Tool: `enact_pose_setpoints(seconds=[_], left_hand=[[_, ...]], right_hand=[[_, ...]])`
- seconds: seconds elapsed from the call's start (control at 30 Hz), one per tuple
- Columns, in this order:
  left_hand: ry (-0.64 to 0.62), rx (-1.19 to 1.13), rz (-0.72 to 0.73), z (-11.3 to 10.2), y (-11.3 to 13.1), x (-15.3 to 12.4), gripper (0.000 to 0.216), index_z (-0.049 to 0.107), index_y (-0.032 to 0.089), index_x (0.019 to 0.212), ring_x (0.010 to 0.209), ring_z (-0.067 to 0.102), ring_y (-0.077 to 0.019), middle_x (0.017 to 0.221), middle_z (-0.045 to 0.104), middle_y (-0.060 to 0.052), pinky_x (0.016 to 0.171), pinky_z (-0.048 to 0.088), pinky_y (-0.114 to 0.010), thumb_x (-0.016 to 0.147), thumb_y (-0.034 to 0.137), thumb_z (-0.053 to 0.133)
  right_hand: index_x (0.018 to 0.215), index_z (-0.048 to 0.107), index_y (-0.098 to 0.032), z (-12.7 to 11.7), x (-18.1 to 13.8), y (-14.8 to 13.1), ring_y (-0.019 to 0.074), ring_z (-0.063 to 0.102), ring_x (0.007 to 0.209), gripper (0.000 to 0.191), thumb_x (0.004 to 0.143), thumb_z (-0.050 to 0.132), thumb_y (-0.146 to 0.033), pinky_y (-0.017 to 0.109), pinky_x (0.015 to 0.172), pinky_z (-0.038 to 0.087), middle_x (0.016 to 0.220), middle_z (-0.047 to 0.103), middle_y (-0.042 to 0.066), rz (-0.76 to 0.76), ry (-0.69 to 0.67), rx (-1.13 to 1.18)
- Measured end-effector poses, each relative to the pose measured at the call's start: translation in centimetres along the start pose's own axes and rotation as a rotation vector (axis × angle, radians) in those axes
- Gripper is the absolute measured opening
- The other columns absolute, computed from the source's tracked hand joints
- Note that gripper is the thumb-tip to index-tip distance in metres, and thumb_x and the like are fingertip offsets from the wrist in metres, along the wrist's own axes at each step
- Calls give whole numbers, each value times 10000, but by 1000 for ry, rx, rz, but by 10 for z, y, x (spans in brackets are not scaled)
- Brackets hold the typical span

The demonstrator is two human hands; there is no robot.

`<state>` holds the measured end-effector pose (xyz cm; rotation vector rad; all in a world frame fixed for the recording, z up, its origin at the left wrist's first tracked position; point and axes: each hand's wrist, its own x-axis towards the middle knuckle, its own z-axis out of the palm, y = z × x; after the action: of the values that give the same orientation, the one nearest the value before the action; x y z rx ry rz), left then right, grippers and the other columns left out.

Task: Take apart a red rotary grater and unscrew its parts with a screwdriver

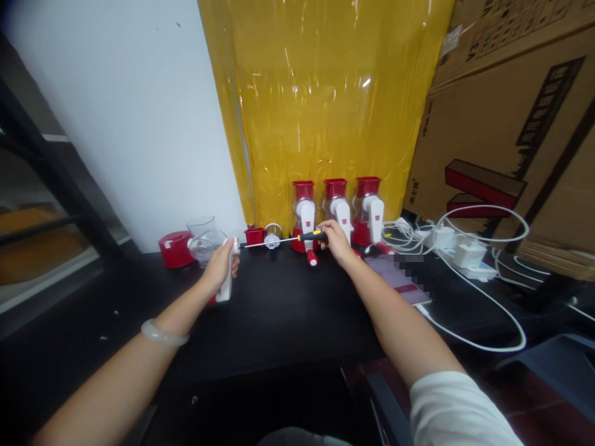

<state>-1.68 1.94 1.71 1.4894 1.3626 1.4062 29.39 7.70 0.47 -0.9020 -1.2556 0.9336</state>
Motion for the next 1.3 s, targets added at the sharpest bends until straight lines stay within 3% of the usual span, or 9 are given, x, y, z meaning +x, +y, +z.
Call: enact_pose_setpoints(seconds=[0.33,0.9,1.13,1.3], left_hand=[[-3,-6,-10,1,0,-1,446,459,236,797,347,412,-117,472,425,83,360,401,-224,876,676,449],[-22,-8,-8,1,-1,0,470,454,233,795,351,405,-113,469,423,83,354,396,-225,868,697,442],[-26,-16,-24,2,-2,-1,475,450,234,794,350,405,-114,460,428,81,358,393,-225,860,704,460],[-37,-57,-35,1,-3,0,472,443,235,788,340,395,-111,452,420,86,358,377,-223,860,701,473]], right_hand=[[842,547,-251,1,-4,-4,133,492,460,414,806,559,-663,290,476,410,627,555,-27,-77,19,-86],[838,576,-239,2,-4,-5,116,491,482,288,779,632,-516,271,463,422,689,582,-27,-50,44,-51],[905,578,-250,1,-1,-4,137,541,603,226,733,643,-381,263,478,452,807,594,-11,13,62,72],[872,548,-252,2,-3,-7,177,582,571,297,832,566,-545,329,501,496,703,590,0,-16,24,12]])
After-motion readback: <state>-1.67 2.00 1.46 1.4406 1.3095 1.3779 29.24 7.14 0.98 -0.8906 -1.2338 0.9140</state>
